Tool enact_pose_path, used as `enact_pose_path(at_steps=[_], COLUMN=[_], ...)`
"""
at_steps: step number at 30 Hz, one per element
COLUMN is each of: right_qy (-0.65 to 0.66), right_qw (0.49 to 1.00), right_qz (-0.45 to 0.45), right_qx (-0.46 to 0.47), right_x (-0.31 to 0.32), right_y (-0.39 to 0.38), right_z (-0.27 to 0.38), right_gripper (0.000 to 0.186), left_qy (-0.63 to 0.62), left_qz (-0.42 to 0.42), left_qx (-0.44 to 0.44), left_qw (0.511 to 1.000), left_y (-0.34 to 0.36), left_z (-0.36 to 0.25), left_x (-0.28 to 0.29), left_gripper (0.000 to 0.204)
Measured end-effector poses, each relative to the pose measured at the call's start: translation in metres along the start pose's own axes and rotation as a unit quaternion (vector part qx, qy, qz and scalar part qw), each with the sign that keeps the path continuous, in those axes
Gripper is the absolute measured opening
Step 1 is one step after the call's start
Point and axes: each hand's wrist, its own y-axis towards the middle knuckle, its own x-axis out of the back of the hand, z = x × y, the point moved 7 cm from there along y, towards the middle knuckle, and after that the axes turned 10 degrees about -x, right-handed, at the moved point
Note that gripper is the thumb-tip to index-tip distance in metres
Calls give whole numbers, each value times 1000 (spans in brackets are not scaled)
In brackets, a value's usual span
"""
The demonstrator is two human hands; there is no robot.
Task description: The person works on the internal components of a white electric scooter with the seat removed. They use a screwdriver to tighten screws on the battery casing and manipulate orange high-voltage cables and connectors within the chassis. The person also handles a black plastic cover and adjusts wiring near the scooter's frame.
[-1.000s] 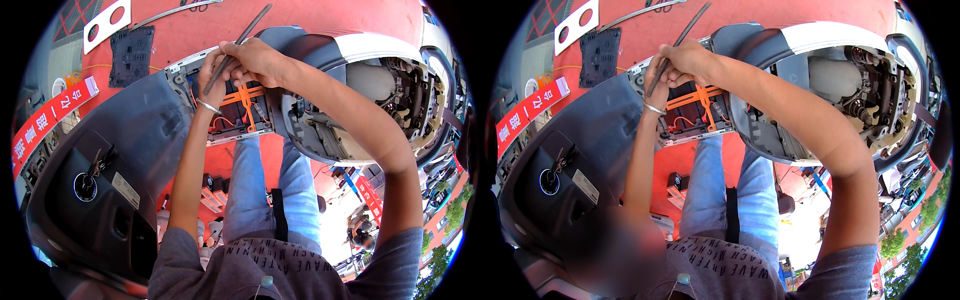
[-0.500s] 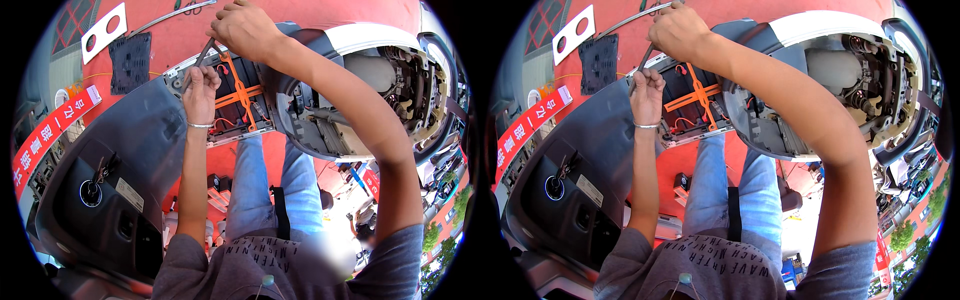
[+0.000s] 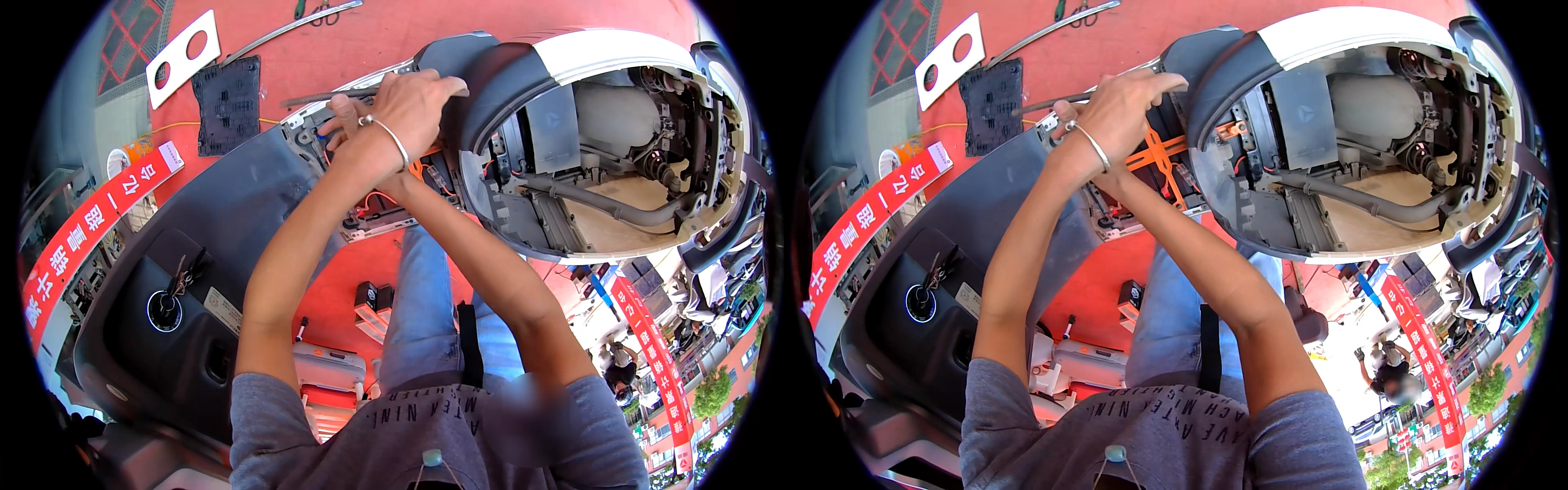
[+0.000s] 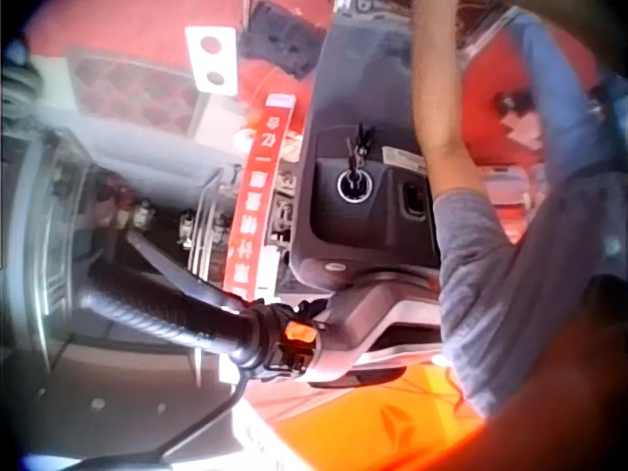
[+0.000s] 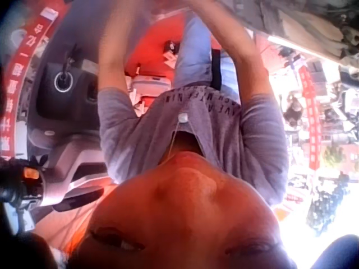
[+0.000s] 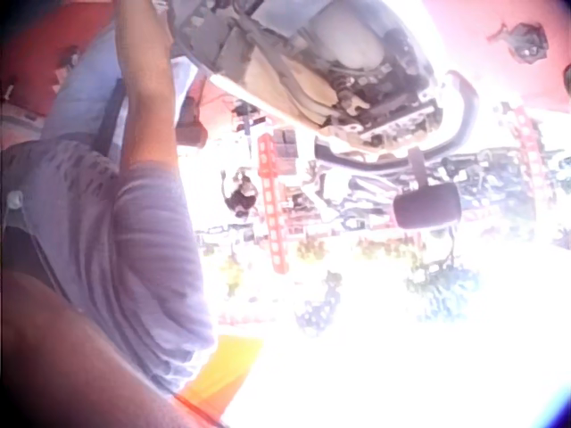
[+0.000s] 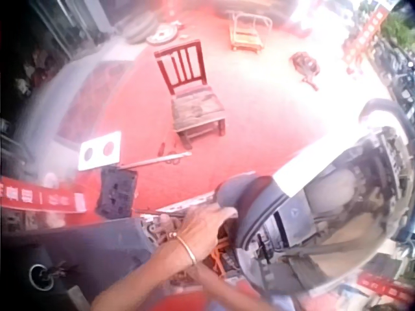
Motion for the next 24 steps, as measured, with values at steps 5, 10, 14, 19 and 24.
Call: enact_pose_path(at_steps=[5,10,14,19,24], right_qy=[-226,-444,-480,-629,-814], right_qw=[961,893,871,619,334], right_qz=[-81,15,40,-25,96], right_qx=[136,76,-95,470,466], right_x=[21,33,10,-82,-70], right_y=[-20,-72,-102,-55,3], right_z=[10,0,88,151,98], right_gripper=[40,24,16,17,27], left_qy=[22,39,62,17,48], left_qz=[-99,-140,-137,-101,-127], left_qx=[-44,-132,-135,-137,-176], left_qw=[994,981,979,985,975], left_y=[-20,-53,-77,-72,-81], left_z=[-20,-10,-8,-14,-17], left_x=[0,-2,-5,-34,-11], left_gripper=[27,25,21,11,8])
